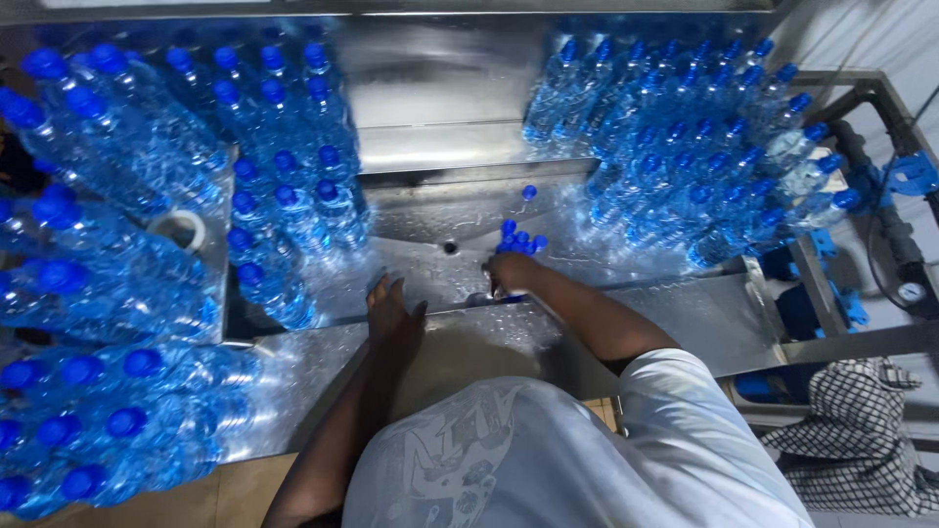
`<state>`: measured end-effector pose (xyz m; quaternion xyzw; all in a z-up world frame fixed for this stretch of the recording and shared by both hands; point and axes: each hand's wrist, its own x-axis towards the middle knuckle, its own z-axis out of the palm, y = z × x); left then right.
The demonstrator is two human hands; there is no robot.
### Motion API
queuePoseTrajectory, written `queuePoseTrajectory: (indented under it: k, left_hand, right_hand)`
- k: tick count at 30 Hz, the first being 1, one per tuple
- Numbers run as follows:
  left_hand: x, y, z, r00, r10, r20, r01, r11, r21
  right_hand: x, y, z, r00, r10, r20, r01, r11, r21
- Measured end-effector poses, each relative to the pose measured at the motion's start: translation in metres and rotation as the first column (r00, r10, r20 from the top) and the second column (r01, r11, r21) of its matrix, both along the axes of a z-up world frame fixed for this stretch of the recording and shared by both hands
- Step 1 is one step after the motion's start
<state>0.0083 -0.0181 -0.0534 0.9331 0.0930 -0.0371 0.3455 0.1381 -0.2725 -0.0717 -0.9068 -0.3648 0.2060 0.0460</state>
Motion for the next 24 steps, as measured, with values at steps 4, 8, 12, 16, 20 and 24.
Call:
queuePoseTrajectory:
  k: [4, 8, 12, 16, 20, 24]
  left_hand:
    - [0.013, -0.026, 0.008, 0.996, -0.091, -0.007, 0.092, 0.995, 0.026]
    - [0.026, -0.047, 0.006, 0.993, -0.092, -0.076, 0.096, 0.994, 0.055]
    - [0.022, -0.058, 0.004, 0.995, -0.095, 0.027, 0.093, 0.994, 0.063]
    - [0.017, -0.063, -0.001, 0.992, -0.087, 0.096, 0.076, 0.991, 0.113]
    - [0.015, -0.064, -0.002, 0.982, -0.102, 0.158, 0.076, 0.984, 0.163]
    - [0.015, -0.072, -0.016, 0.983, -0.066, 0.173, 0.04, 0.988, 0.148]
  right_hand:
    - [-0.011, -0.008, -0.01, 0.983, 0.093, 0.16, -0.086, 0.995, -0.047]
    - [0.002, -0.025, 0.003, 1.0, -0.001, 0.025, -0.001, 0.997, 0.081]
    - [0.011, -0.053, -0.004, 0.998, 0.055, 0.022, -0.057, 0.995, 0.087]
    - [0.01, -0.068, -0.017, 0.998, -0.055, 0.01, 0.055, 0.998, 0.04]
    - [0.017, -0.093, -0.009, 0.9, -0.332, -0.283, 0.388, 0.905, 0.175]
    - [0.035, -0.101, 0.0, 0.91, -0.268, -0.316, 0.371, 0.867, 0.334]
